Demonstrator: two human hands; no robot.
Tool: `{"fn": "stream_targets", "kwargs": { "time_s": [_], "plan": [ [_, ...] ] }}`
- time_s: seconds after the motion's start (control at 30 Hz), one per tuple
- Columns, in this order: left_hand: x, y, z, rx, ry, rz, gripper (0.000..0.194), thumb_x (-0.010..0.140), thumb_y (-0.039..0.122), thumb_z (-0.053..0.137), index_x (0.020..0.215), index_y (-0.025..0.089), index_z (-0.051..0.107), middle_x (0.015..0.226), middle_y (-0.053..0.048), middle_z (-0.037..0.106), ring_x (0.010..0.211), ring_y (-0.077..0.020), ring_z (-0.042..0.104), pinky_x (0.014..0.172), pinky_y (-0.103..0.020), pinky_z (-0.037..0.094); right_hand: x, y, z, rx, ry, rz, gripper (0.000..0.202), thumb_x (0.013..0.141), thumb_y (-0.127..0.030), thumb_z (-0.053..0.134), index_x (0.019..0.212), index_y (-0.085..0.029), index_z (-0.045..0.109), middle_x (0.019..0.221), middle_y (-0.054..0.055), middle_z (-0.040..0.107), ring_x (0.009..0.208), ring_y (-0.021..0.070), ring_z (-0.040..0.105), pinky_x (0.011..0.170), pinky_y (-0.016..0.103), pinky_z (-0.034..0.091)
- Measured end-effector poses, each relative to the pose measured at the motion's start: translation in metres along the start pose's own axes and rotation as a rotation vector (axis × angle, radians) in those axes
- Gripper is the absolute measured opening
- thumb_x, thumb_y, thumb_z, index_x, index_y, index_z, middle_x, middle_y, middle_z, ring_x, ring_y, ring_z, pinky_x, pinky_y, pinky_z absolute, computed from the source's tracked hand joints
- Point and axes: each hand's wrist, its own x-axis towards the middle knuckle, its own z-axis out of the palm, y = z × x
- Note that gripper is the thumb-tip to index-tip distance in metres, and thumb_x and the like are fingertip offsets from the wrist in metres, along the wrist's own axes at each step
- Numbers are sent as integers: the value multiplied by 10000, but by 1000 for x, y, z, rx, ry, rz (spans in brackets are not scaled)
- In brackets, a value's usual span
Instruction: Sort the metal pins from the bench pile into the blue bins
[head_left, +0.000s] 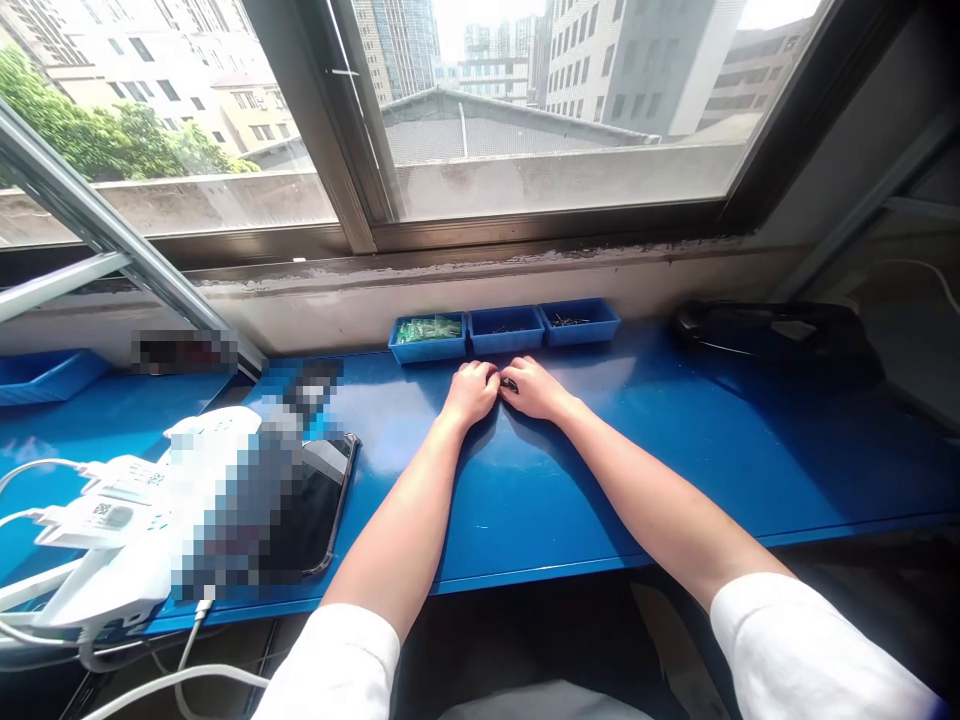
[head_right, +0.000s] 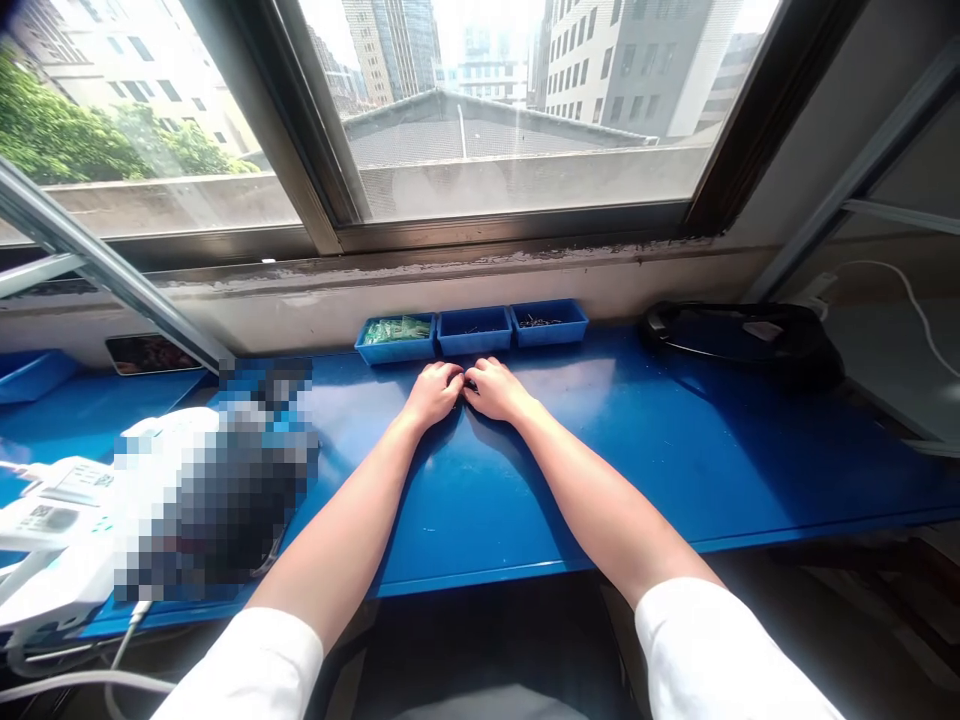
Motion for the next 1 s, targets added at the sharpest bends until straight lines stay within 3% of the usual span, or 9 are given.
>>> {"fn": "stream_targets", "kwargs": {
  "time_s": [0.2, 0.3, 0.4, 0.57, 0.7, 1.0],
  "plan": [
    [-5, 15, -1, 42, -125, 151, 337, 938, 360, 358, 1111, 193, 594, 1144, -86, 633, 1082, -220, 565, 965, -355, 417, 0, 10, 1, 32, 9, 28, 211, 798, -117, 481, 867, -157, 677, 889, 94, 599, 878, 205, 509, 796, 305, 436],
    [-6, 18, 1, 50, -151, 154, 395, 942, 402, 348, 1219, 182, 521, 1256, -95, 579, 1196, -231, 504, 1016, -364, 381, 2, 15, 2, 75, 21, 27, 223, 769, -77, 466, 798, -151, 674, 829, 79, 590, 819, 189, 515, 763, 289, 436],
    [-6, 18, 2, 41, -153, 155, 385, 940, 400, 355, 1206, 182, 527, 1251, -96, 580, 1195, -232, 505, 1014, -364, 385, 3, 18, 4, 102, 29, 25, 220, 767, -76, 469, 802, -155, 672, 836, 75, 596, 822, 188, 521, 769, 287, 440],
    [-6, 17, 0, -28, -118, 141, 303, 924, 335, 409, 1111, 181, 591, 1143, -93, 632, 1061, -227, 581, 932, -352, 446, 4, 20, 7, 77, 19, 51, 211, 793, -92, 467, 866, -141, 659, 912, 102, 616, 899, 213, 528, 819, 316, 444],
    [-5, 17, -2, -109, -62, 89, 293, 912, 300, 446, 1130, 188, 606, 1132, -81, 640, 1045, -215, 591, 919, -330, 461, 3, 20, 6, 145, 111, 22, 179, 833, -139, 472, 887, -157, 641, 956, 93, 620, 939, 209, 527, 865, 324, 440],
    [-1, 10, -1, -170, 142, 108, 244, 919, 249, 451, 996, 208, 679, 1004, -38, 691, 977, -180, 612, 905, -312, 456, 3, 16, 1, 255, 267, 60, 207, 897, -333, 487, 854, -188, 629, 818, 48, 647, 765, 167, 562, 710, 273, 430]
  ]
}}
